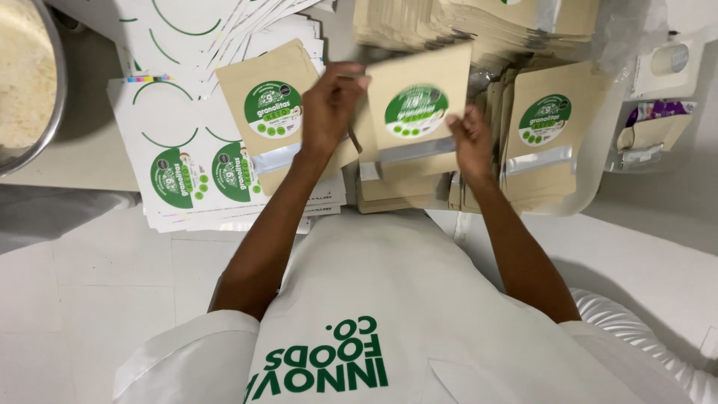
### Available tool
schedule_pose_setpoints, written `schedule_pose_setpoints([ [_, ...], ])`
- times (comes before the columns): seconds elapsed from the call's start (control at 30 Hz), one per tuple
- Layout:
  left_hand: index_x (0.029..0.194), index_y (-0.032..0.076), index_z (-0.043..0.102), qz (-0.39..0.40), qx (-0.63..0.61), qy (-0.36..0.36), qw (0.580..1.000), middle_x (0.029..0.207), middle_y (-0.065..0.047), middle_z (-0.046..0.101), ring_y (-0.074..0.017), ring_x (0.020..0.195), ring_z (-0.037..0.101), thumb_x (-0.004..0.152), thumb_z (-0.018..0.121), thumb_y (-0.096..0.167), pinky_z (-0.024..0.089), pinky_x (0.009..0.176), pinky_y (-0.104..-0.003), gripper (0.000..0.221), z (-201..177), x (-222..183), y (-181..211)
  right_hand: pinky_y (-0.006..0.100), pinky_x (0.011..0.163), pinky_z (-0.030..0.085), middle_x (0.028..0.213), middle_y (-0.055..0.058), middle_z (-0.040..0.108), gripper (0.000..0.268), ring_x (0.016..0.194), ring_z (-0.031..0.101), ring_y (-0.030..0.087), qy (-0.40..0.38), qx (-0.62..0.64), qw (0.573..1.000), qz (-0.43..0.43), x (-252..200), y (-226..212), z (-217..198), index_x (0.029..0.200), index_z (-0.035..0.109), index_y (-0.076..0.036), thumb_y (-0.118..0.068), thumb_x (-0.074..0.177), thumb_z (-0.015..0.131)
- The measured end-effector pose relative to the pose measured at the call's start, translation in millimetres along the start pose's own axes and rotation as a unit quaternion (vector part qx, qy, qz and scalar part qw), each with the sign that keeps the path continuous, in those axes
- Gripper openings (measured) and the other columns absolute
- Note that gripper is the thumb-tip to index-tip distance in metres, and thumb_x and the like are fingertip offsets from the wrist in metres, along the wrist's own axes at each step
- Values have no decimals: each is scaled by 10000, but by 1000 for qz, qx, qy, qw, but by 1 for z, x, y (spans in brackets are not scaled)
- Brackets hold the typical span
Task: Peeling circular labels from a sheet and applying them to the front of brown paper pouches
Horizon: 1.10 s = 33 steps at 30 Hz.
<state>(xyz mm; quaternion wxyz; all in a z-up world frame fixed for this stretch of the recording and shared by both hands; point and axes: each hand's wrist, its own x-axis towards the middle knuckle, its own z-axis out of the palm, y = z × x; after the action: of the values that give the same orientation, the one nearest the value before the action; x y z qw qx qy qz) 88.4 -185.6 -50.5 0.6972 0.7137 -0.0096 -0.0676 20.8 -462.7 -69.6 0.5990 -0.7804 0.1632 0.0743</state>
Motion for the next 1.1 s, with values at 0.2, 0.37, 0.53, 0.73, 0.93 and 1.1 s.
schedule_pose_setpoints([
  [0.2,1469,-1,472,-61,298,355,884,1337,-305,609,-445,1263,617,1090,613,483,474,1099,-577,631,-80,-51,-52,308,617,634,994,48,712,276,814,690,142,-39,37,998,-10,35,-12,80,1246,634,-124,-236,1008,716],
  [0.37,1457,-129,428,-134,128,304,934,1335,-393,562,-523,1271,576,1055,606,504,482,1079,-572,771,-68,-64,-56,446,876,614,1156,84,748,508,1061,740,274,-155,-240,957,43,51,53,167,1376,616,-196,-385,910,682],
  [0.53,1518,103,457,-187,90,248,946,1426,-185,584,-317,1298,613,1009,635,626,518,1093,-461,752,-75,-84,-52,423,796,610,1009,101,719,376,970,733,276,-50,-159,986,-28,27,25,153,1262,663,-179,-158,896,745],
  [0.73,1329,119,674,-33,265,51,962,1261,-131,688,-314,1233,638,953,772,219,484,1079,-459,401,-65,-117,-45,438,799,592,1109,163,609,411,1007,623,297,51,-17,995,-87,-4,31,-21,1319,582,-72,18,964,768],
  [0.93,1514,217,522,-21,412,-201,889,1660,-84,353,-296,1554,260,904,789,277,160,1271,-548,669,-71,-143,-77,263,792,530,892,0,559,478,833,604,103,163,0,986,-18,-53,85,-218,1377,595,-181,31,948,603],
  [1.1,1400,203,634,25,437,-225,871,1643,-55,401,-267,1557,273,900,796,316,142,1284,-527,538,-79,-147,-98,283,780,560,1019,47,665,543,886,672,148,241,-270,931,-54,-42,115,-255,1424,638,-238,-12,956,794],
])
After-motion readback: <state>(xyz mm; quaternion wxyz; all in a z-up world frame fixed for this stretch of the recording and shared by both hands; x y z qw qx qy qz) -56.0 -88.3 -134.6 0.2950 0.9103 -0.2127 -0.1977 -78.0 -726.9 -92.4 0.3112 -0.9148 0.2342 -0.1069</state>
